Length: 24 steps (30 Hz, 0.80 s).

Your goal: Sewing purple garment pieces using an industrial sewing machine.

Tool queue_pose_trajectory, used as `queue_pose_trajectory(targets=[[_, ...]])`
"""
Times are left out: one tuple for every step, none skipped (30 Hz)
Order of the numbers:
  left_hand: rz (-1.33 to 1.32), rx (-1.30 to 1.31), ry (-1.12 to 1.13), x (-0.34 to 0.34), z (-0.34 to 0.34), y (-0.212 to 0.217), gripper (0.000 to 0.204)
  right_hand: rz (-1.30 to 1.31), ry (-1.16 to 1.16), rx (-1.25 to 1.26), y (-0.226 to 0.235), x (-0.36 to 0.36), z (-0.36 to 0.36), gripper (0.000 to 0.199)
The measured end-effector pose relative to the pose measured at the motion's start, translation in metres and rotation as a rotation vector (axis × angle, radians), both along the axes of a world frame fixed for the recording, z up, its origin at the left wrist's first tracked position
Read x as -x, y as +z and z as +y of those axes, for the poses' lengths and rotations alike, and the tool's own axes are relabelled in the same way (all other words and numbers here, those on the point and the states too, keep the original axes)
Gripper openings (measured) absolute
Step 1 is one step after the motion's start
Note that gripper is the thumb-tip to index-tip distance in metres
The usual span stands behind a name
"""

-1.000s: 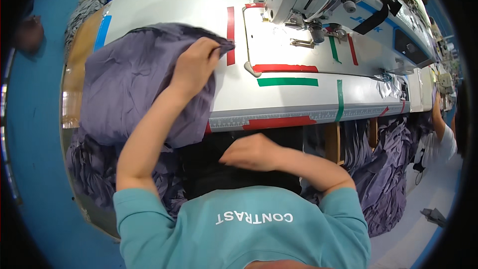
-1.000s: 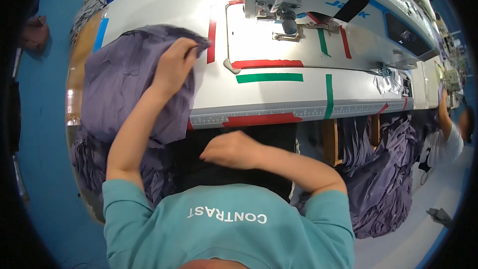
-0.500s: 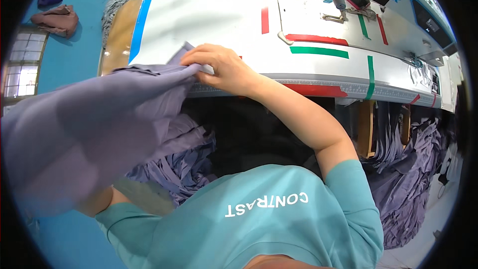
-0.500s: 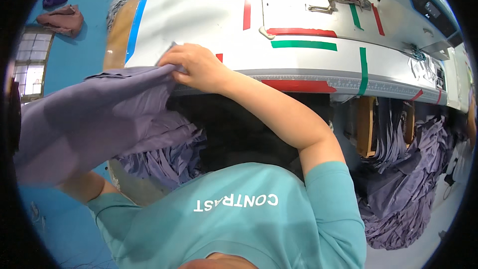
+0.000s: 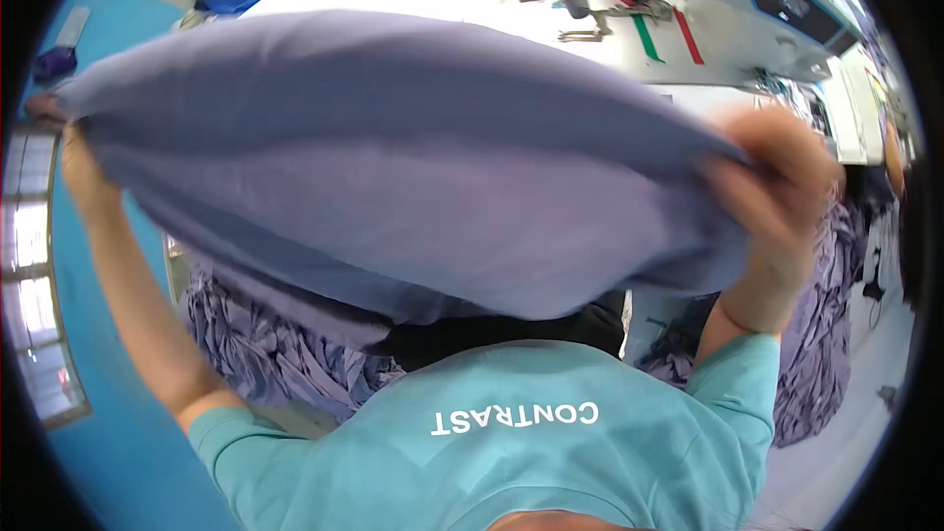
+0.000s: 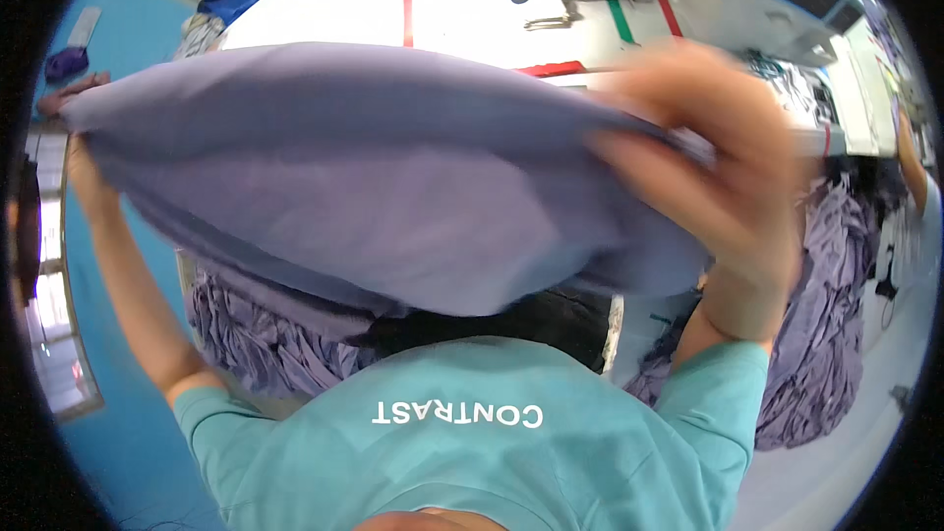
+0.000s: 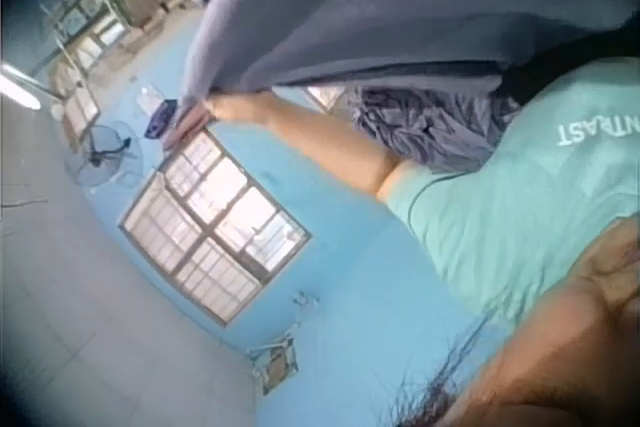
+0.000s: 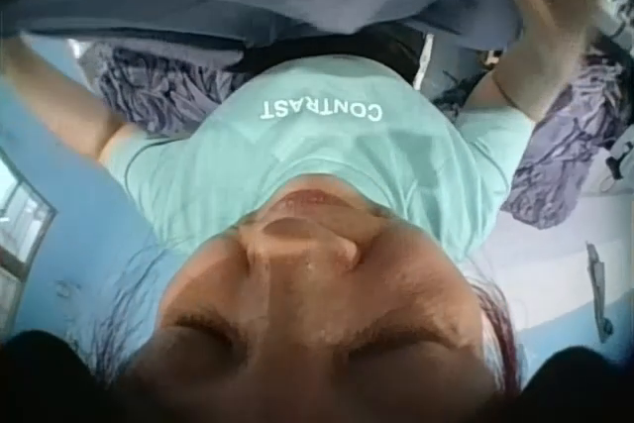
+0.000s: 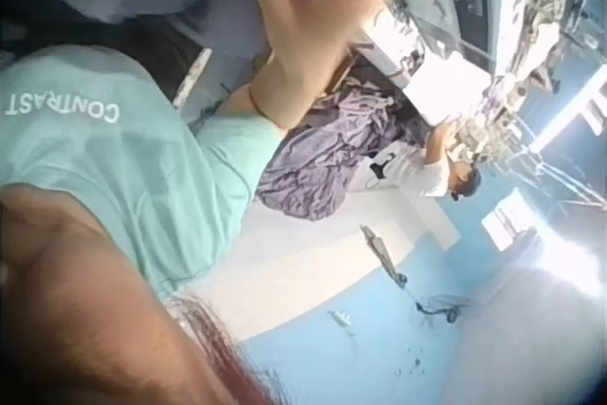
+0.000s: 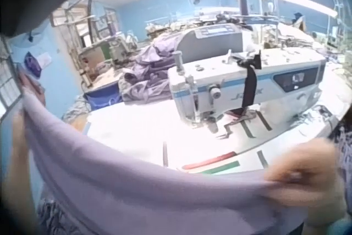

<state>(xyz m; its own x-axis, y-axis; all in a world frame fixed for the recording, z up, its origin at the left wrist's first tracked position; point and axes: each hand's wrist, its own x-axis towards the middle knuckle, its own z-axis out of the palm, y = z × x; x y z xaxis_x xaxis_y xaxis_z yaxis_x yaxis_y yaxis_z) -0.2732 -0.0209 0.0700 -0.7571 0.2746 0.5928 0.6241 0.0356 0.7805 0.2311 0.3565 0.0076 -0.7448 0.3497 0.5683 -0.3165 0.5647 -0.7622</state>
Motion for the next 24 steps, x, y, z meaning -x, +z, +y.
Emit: queue_pose_trajectory(targets=[[0.006, 0.064, 0.137, 0.015, 0.027, -0.016, 0.037, -0.262, -0.071, -0.106, -0.007, 0.014, 0.004, 0.008], [0.204, 0.62, 0.508, 0.018, 0.052, -0.032, 0.036, -0.367, -0.107, -0.267, -0.03, 0.041, 0.01, 0.012], [0.069, 0.622, 0.536, 0.008, 0.084, -0.058, 0.039, -0.34, -0.217, -0.391, -0.051, 0.06, 0.005, 0.014], [0.156, 0.721, 0.51, -0.015, 0.109, -0.082, 0.042, -0.512, -0.208, -0.394, -0.077, 0.074, 0.006, 0.015], [0.168, 0.641, 0.27, -0.047, 0.134, -0.102, 0.043, -0.438, -0.226, -0.421, -0.102, 0.085, 0.003, 0.014], [0.252, 0.612, 0.05, -0.089, 0.156, -0.123, 0.041, -0.411, -0.225, -0.44, -0.123, 0.087, 0.005, 0.015], [-0.07, 0.466, -0.351, -0.138, 0.173, -0.141, 0.037, -0.349, -0.229, -0.336, -0.142, 0.09, 0.007, 0.015], [-0.152, 0.501, -0.507, -0.186, 0.187, -0.155, 0.033, -0.314, -0.201, -0.237, -0.154, 0.089, 0.009, 0.015], [-0.119, 0.574, -0.577, -0.235, 0.197, -0.167, 0.033, -0.336, -0.177, -0.094, -0.162, 0.087, 0.015, 0.016], [-0.124, 0.565, -0.702, -0.276, 0.211, -0.179, 0.039, -0.322, -0.125, 0.026, -0.165, 0.084, 0.019, 0.018], [-0.219, 0.558, -0.771, -0.309, 0.218, -0.183, 0.044, -0.413, -0.127, 0.133, -0.165, 0.079, 0.024, 0.02], [-0.281, 0.525, -0.797, -0.333, 0.23, -0.189, 0.045, -0.508, -0.14, 0.162, -0.163, 0.079, 0.027, 0.02], [-0.324, 0.53, -0.78, -0.347, 0.24, -0.195, 0.045, -0.42, -0.131, 0.229, -0.159, 0.077, 0.029, 0.02], [0.064, 0.653, -0.62, -0.358, 0.249, -0.199, 0.042, -0.273, -0.098, 0.269, -0.156, 0.078, 0.031, 0.021], [0.336, 0.747, -0.521, -0.361, 0.254, -0.202, 0.04, -0.309, -0.099, 0.222, -0.154, 0.076, 0.031, 0.021], [0.449, 0.756, -0.451, -0.362, 0.259, -0.205, 0.038, -0.334, -0.127, 0.237, -0.152, 0.076, 0.032, 0.021], [0.439, 0.782, -0.484, -0.358, 0.261, -0.206, 0.037, -0.331, -0.101, 0.339, -0.152, 0.074, 0.032, 0.021], [0.434, 0.839, -0.538, -0.354, 0.261, -0.207, 0.036, -0.257, -0.054, 0.414, -0.153, 0.07, 0.031, 0.021], [0.47, 0.765, -0.537, -0.348, 0.259, -0.206, 0.026, -0.226, -0.095, 0.408, -0.154, 0.064, 0.03, 0.02], [0.458, 0.773, -0.515, -0.342, 0.256, -0.205, 0.026, -0.291, -0.117, 0.438, -0.155, 0.056, 0.029, 0.02], [0.18, 0.694, -0.599, -0.337, 0.253, -0.202, 0.021, -0.217, -0.226, 0.387, -0.154, 0.045, 0.027, 0.018], [-0.09, 0.591, -0.676, -0.332, 0.249, -0.198, 0.015, -0.122, -0.322, 0.316, -0.154, 0.035, 0.024, 0.017], [-0.317, 0.502, -0.683, -0.329, 0.246, -0.195, 0.008, -0.14, -0.365, 0.351, -0.152, 0.024, 0.02, 0.019], [-0.589, 0.439, -0.699, -0.324, 0.243, -0.19, 0.009, -0.164, -0.366, 0.372, -0.15, 0.015, 0.014, 0.019]])
